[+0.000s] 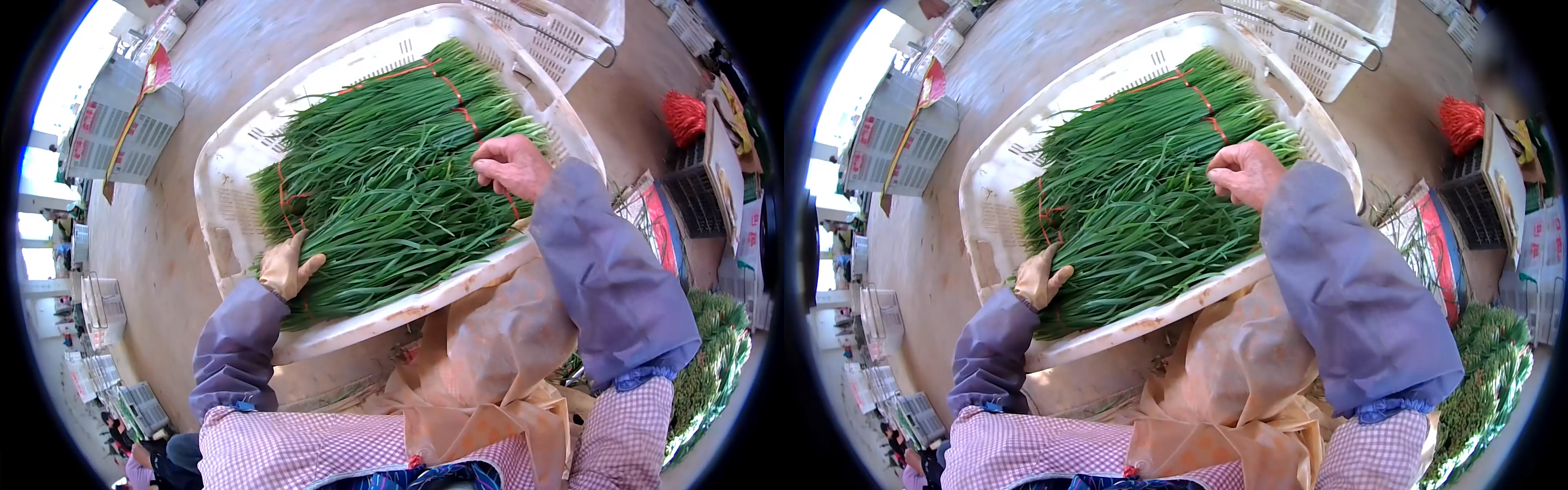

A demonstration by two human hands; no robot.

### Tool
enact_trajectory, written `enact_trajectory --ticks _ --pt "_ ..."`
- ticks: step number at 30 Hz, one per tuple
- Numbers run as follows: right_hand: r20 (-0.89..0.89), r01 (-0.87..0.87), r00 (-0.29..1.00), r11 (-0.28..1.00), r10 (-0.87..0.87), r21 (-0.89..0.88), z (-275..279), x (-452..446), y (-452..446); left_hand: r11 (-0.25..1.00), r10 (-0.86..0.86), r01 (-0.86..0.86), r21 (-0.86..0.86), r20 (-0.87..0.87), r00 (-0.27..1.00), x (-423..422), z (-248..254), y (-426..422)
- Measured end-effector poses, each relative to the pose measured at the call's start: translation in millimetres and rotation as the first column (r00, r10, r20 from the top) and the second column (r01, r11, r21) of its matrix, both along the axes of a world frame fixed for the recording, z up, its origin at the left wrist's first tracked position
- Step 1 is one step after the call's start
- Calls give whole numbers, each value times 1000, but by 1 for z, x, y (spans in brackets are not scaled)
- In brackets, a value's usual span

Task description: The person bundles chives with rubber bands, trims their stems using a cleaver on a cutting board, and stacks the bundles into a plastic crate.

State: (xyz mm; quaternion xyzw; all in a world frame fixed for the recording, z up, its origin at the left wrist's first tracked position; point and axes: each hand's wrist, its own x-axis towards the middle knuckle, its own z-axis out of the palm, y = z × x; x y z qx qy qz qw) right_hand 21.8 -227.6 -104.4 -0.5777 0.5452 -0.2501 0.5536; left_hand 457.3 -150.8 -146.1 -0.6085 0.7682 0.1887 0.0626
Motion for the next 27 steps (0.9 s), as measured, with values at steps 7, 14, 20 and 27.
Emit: enact_trajectory --ticks 7,14,20,27 --pt "-38 -133 990 991 134 26 -38 24 -30 1000 2 -1 27 -36 999 -2 2 -3" --pt "-582 -238 784 761 -216 -603 -45 27 -13 1000 6 -6 20 -36 999 -2 2 -3" --pt "214 316 930 948 -299 -46 18 -59 -13 1000 12 -11 26 -51 999 -4 7 -4" --pt "104 64 993 998 -64 0 22 -29 -33 1000 5 -4 14 -38 999 -4 7 -5"
